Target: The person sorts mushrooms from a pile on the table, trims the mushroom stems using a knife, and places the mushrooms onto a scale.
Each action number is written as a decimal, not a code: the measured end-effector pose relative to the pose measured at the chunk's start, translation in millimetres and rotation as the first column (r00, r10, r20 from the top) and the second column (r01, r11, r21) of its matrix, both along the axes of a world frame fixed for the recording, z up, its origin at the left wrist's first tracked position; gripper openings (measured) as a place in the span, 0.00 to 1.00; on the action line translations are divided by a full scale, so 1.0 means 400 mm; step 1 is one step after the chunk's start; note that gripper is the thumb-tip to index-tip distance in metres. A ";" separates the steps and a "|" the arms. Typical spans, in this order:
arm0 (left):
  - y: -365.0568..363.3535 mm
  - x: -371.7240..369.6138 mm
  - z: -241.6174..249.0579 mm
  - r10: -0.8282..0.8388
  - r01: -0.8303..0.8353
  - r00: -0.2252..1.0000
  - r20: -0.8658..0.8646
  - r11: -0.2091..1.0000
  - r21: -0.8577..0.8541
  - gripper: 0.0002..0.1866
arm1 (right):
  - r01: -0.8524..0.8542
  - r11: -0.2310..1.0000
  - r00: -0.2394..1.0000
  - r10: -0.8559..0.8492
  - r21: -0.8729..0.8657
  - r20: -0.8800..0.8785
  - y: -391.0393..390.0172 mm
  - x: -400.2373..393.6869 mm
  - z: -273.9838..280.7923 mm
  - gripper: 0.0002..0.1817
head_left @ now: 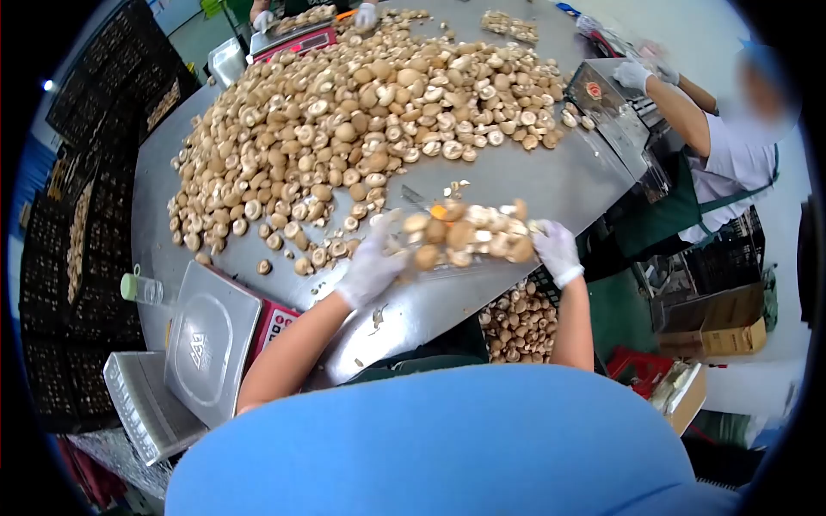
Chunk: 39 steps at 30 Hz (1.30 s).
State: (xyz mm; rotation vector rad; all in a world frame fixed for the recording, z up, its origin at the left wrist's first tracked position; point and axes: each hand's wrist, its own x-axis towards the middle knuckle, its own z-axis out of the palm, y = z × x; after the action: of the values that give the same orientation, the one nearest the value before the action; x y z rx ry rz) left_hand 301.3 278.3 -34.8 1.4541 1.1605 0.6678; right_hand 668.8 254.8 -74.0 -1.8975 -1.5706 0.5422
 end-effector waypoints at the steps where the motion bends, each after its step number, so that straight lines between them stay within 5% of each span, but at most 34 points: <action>1: 0.047 0.062 -0.055 -0.050 0.049 0.999 0.007 0.992 0.116 0.39 | -0.003 0.982 0.982 -0.032 0.189 0.184 -0.029 0.069 -0.052 0.14; 3: 0.098 0.192 -0.018 -0.171 0.174 0.984 -0.048 0.982 0.074 0.40 | 0.086 0.955 0.963 -0.152 0.283 0.221 -0.089 0.172 -0.101 0.14; 5: 0.129 0.301 -0.043 -0.189 0.191 0.978 -0.090 0.982 0.007 0.38 | 0.356 0.934 0.934 -0.357 -0.041 -0.019 -0.132 0.248 -0.140 0.14; 7: 0.176 0.374 -0.145 -0.198 0.257 0.949 -0.247 0.937 0.237 0.38 | 0.478 0.875 0.878 -0.478 -0.076 0.015 -0.174 0.268 -0.128 0.14; 10: 0.141 0.382 -0.113 -0.292 0.343 0.927 -0.233 0.914 0.216 0.37 | 0.544 0.836 0.839 -0.543 -0.072 0.035 -0.210 0.359 -0.224 0.14; 12: 0.107 0.331 -0.071 -0.296 0.335 0.939 -0.173 0.900 0.278 0.37 | 0.614 0.786 0.776 -0.617 -0.070 -0.132 -0.218 0.354 -0.209 0.12; 15: 0.058 0.192 -0.037 -0.233 0.269 0.963 -0.133 0.838 0.474 0.35 | 0.693 0.716 0.710 -0.655 0.088 -0.260 -0.193 0.297 -0.136 0.15; 17: -0.005 0.052 0.053 -0.141 0.148 0.989 -0.048 0.964 0.219 0.31 | 0.703 0.708 0.640 -0.674 -0.075 -0.368 -0.158 0.341 -0.170 0.19; 20: -0.105 -0.187 0.113 0.235 -0.207 0.972 -0.004 0.867 0.453 0.27 | 0.661 0.738 0.631 -0.643 -0.135 -0.434 -0.111 0.338 -0.168 0.24; 21: -0.151 -0.287 0.144 0.424 -0.348 0.905 -0.036 0.786 0.512 0.25 | 0.648 0.733 0.604 -0.660 -0.208 -0.446 -0.102 0.334 -0.143 0.26; 22: -0.185 -0.402 0.176 0.660 -0.299 0.650 -0.377 0.678 0.671 0.24 | 0.491 0.864 0.866 -0.498 0.115 0.042 -0.093 0.459 -0.326 0.22; 23: -0.200 -0.491 0.193 0.773 -0.284 0.512 -0.375 0.565 0.775 0.23 | 0.292 0.864 0.635 -0.495 0.409 0.592 -0.080 0.576 -0.497 0.20; 24: -0.220 -0.583 0.211 0.840 -0.251 0.399 -0.367 0.485 0.838 0.23 | 0.539 0.831 0.676 -0.522 0.134 0.520 -0.082 0.488 -0.374 0.18; 26: -0.276 -0.769 0.236 0.892 -0.195 0.152 -0.426 0.450 0.872 0.23 | 0.630 0.626 0.580 -0.773 0.460 0.258 -0.058 0.265 -0.094 0.15; 27: -0.305 -0.835 0.237 0.868 -0.229 0.066 -0.492 0.493 0.840 0.22 | 0.481 0.591 0.606 -0.758 0.648 0.241 -0.039 0.251 -0.088 0.12; 29: -0.370 -0.925 0.227 0.770 -0.345 -0.052 -0.636 0.583 0.735 0.22 | 0.366 0.608 0.722 -0.663 0.705 0.198 0.004 0.167 -0.052 0.10; 33: -0.435 -0.992 0.215 0.638 -0.499 -0.052 -0.768 0.650 0.574 0.21 | 0.225 0.639 0.964 -0.256 0.736 -0.072 0.080 -0.154 -0.045 0.11; 34: -0.441 -0.998 0.216 0.629 -0.510 -0.048 -0.776 0.653 0.560 0.20 | 0.134 0.822 0.986 -0.056 0.554 -0.156 0.040 -0.245 0.047 0.12; 37: -0.462 -1.010 0.218 0.622 -0.534 -0.040 -0.782 0.648 0.543 0.20 | -0.307 0.792 0.952 0.242 0.529 0.190 0.012 -0.420 -0.050 0.15; 39: -0.482 -1.023 0.225 0.619 -0.547 -0.039 -0.784 0.644 0.535 0.19 | -0.387 0.855 0.918 0.324 0.345 0.227 -0.017 -0.521 -0.084 0.16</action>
State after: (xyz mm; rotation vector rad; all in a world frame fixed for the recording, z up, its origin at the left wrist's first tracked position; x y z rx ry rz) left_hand -108.1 85.6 55.3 1.2970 2.9449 0.2673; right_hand 460.5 248.2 -107.8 -1.3875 -1.9885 0.2054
